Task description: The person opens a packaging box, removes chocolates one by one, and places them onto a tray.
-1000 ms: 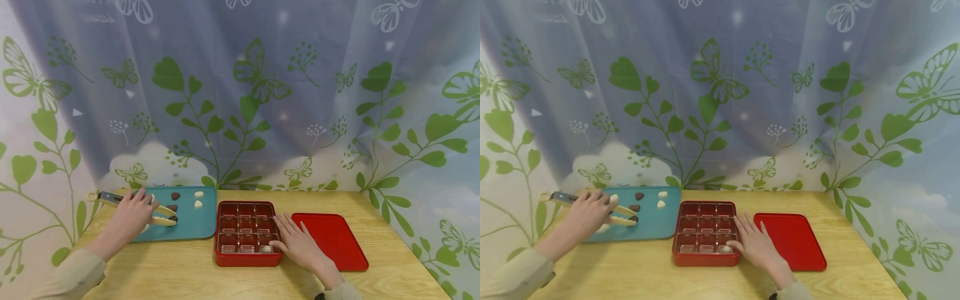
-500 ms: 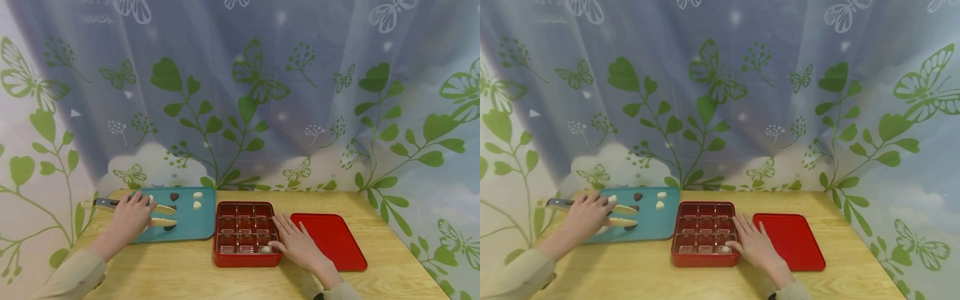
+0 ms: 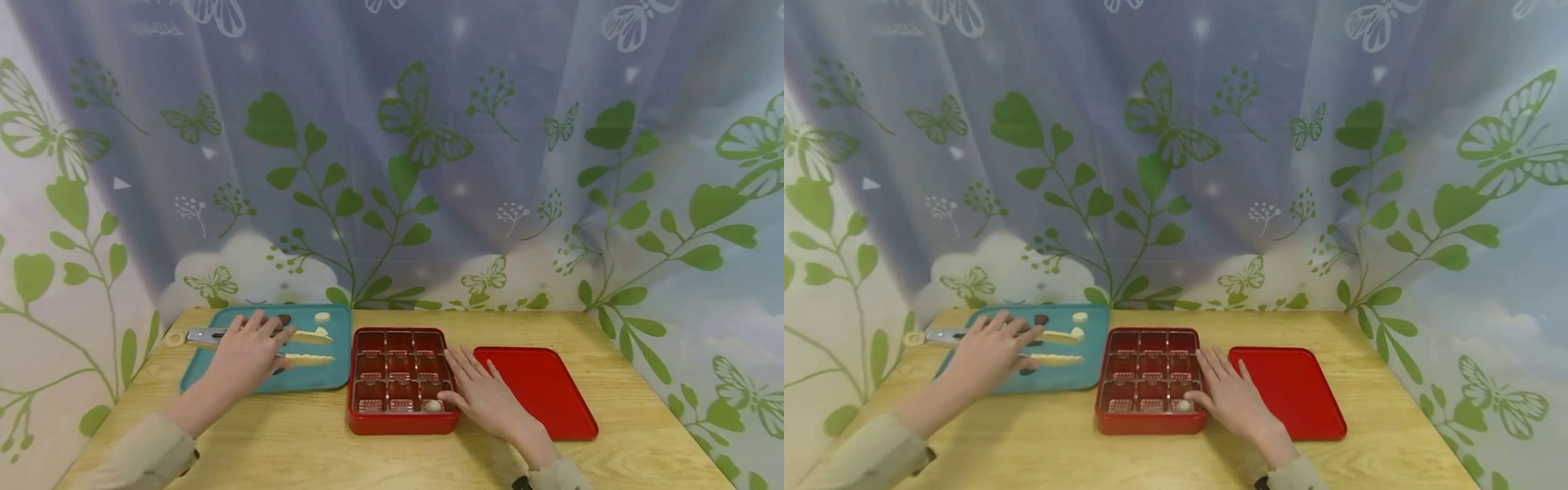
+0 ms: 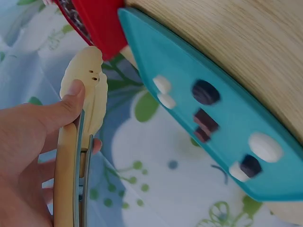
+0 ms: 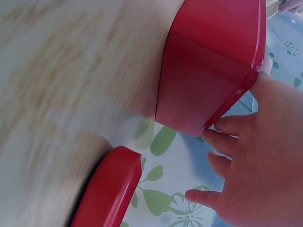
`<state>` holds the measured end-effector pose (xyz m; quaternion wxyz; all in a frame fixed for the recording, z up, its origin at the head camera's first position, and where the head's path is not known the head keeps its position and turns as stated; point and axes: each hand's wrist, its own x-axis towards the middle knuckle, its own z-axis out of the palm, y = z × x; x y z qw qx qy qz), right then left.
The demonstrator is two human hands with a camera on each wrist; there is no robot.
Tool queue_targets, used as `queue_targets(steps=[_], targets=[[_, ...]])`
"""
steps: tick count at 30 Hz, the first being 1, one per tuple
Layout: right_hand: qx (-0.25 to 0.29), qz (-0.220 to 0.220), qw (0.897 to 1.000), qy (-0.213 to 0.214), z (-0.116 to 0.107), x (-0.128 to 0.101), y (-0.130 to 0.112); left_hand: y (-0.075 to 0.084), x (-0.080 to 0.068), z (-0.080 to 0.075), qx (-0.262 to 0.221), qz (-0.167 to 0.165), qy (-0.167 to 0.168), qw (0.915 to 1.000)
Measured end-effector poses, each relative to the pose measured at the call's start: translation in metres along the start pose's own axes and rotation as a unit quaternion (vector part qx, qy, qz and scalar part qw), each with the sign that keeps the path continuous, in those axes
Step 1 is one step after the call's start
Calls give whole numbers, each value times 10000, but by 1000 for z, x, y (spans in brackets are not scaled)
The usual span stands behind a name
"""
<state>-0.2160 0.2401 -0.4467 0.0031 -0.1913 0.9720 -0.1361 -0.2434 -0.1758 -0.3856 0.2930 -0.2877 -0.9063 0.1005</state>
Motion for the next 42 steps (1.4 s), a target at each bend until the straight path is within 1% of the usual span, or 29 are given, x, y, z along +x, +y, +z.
queue_targets(steps=[5,10,14,17,20,24,26,29,32,35,38,42], targets=[[46,-142,9999,64,-7,-4,1,18,17,-2,-191,286,246,9991],[140,-310,9994,37,-6,-10,6,40,33,-9,-418,492,276,9975],[201,-350,9992,-21,-3,-13,9,61,51,-15,-526,681,320,9958],[217,-354,9991,-16,-1,-13,11,80,64,-17,-491,818,313,9949],[245,-360,9991,-14,0,-14,11,99,75,-19,-323,994,303,9941],[252,-366,9990,-20,0,-14,11,122,85,-25,32,1230,191,9922],[263,-369,9990,-25,-1,-13,11,132,90,-28,176,1323,24,9911],[288,-391,9988,-16,-2,-13,10,143,98,-30,387,1449,-314,9882],[258,-410,9988,-25,-2,-12,10,151,108,-30,640,1616,-632,9827],[189,-420,9989,-16,-2,-12,11,158,119,-29,862,1785,-817,9767],[168,-425,9990,-18,-2,-13,12,166,129,-29,1113,1984,-892,9697],[170,-393,9990,-94,-2,-13,12,177,137,-29,1434,2334,-833,9581]])
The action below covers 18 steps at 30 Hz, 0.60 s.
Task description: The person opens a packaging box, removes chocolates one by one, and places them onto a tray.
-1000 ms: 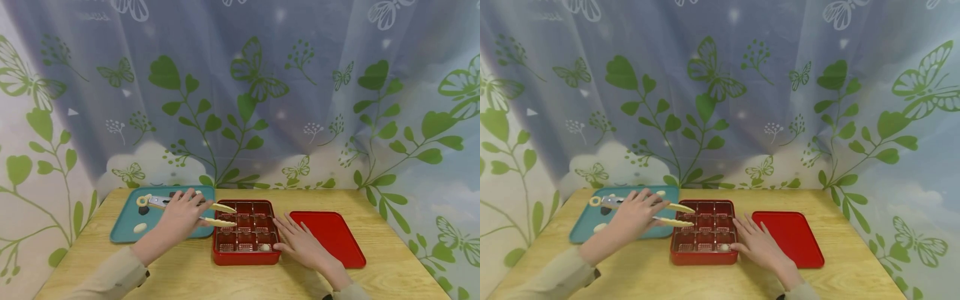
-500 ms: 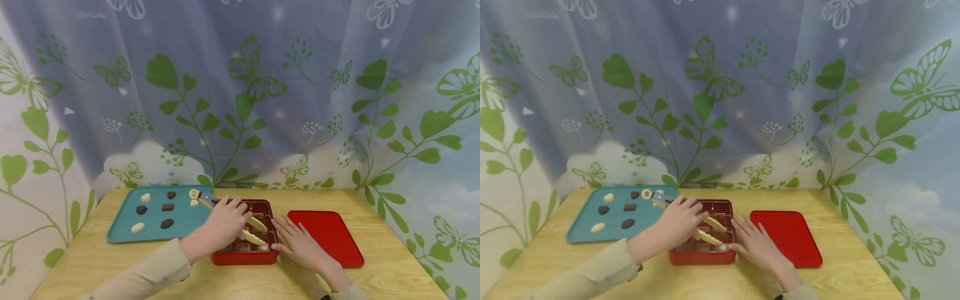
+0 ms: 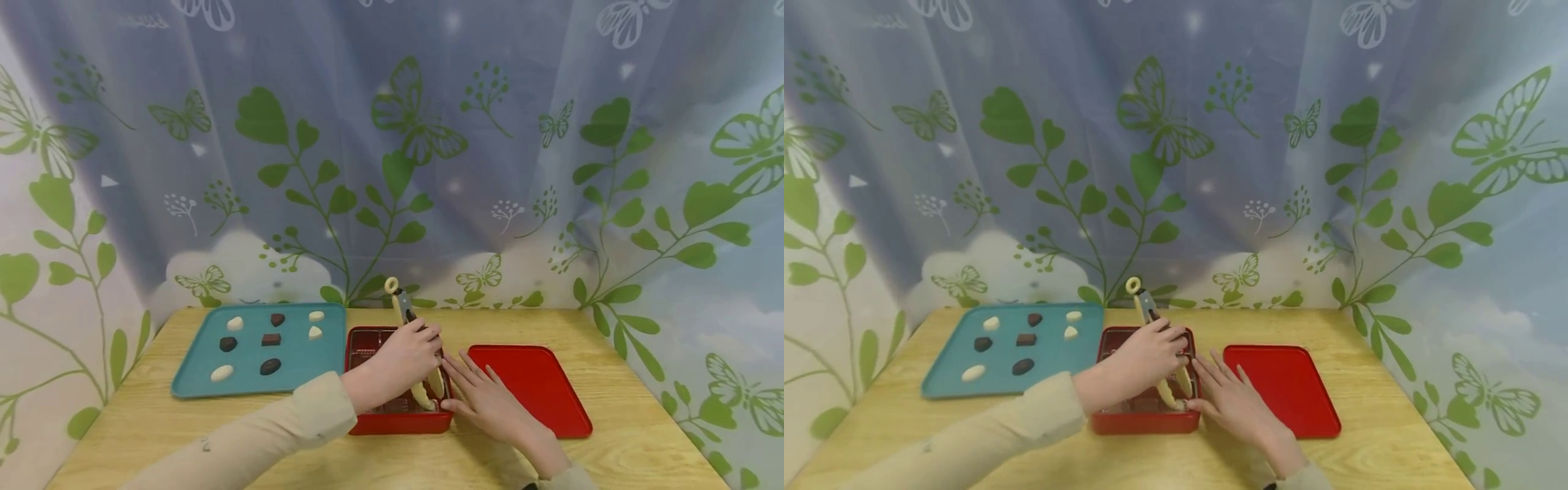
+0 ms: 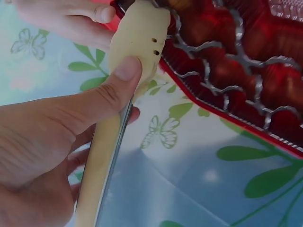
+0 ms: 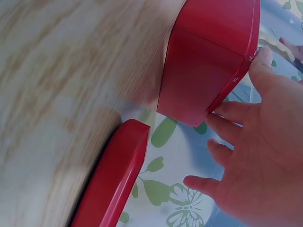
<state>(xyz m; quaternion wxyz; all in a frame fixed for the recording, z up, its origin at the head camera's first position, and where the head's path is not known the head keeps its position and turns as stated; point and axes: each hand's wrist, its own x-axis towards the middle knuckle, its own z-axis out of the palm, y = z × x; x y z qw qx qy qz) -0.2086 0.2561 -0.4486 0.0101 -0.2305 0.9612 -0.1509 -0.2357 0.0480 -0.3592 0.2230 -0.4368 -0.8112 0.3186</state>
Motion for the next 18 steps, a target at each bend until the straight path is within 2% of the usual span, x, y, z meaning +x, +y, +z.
queue_targets(steps=[5,10,13,18], targets=[[-23,55,10000,-77,-1,-1,-1,10,7,-4,540,572,49,9969],[-85,-18,10000,-31,0,-1,-3,17,8,1,753,996,92,9921],[-99,-17,9999,-39,0,-1,-3,15,7,7,726,1018,227,9919],[-33,31,10000,-62,-1,-1,-2,4,0,14,457,779,526,9945]])
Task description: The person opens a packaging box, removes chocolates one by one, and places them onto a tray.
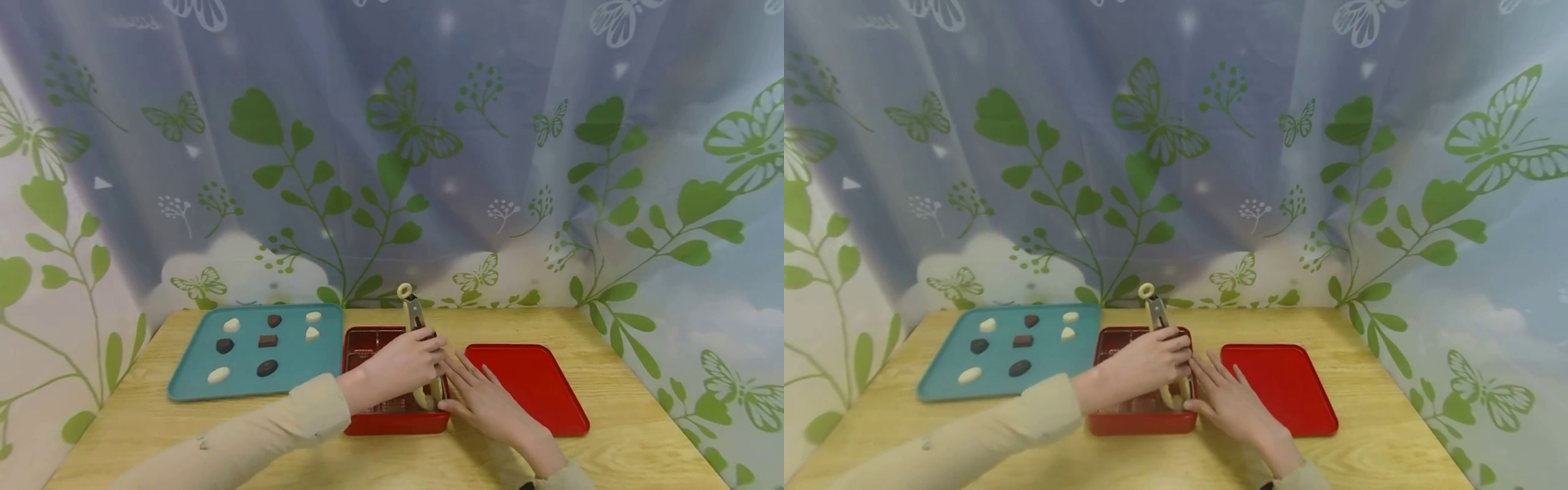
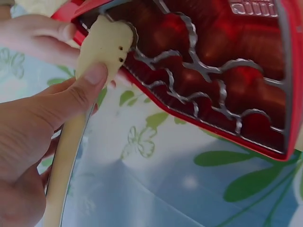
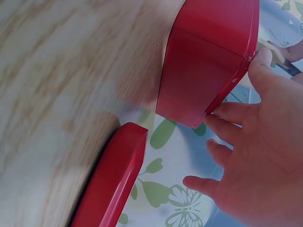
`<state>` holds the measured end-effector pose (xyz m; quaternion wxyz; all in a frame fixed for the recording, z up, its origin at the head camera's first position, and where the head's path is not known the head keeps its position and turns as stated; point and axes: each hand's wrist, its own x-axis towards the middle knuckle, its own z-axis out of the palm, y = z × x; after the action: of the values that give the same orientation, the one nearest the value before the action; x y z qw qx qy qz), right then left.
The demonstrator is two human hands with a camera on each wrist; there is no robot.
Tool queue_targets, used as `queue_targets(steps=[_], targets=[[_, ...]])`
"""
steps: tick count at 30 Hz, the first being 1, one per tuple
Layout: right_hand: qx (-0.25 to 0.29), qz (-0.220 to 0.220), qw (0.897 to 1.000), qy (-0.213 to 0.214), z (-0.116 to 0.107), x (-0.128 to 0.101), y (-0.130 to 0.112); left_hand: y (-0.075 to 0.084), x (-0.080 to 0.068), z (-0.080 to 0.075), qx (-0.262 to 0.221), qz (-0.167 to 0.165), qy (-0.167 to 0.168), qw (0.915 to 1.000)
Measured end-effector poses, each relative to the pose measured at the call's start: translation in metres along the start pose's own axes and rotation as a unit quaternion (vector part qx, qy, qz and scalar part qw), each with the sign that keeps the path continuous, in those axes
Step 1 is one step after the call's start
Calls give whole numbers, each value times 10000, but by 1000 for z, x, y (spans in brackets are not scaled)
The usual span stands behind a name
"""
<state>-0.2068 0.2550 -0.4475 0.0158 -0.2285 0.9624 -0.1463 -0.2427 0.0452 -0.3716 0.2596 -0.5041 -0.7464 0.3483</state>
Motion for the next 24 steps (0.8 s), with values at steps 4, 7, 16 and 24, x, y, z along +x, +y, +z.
queue_targets(steps=[4,7,16,24], targets=[[-16,5,10000,32,-1,1,1,-12,-14,4,-368,-288,239,9986],[3,0,10000,54,-2,1,1,-20,-25,9,-691,-481,479,9953],[74,-5,10000,39,-1,1,3,-29,-49,29,-1172,-930,1009,9836],[-35,-42,9999,143,-3,-3,3,-41,-74,39,-1367,-1467,1277,9713]])
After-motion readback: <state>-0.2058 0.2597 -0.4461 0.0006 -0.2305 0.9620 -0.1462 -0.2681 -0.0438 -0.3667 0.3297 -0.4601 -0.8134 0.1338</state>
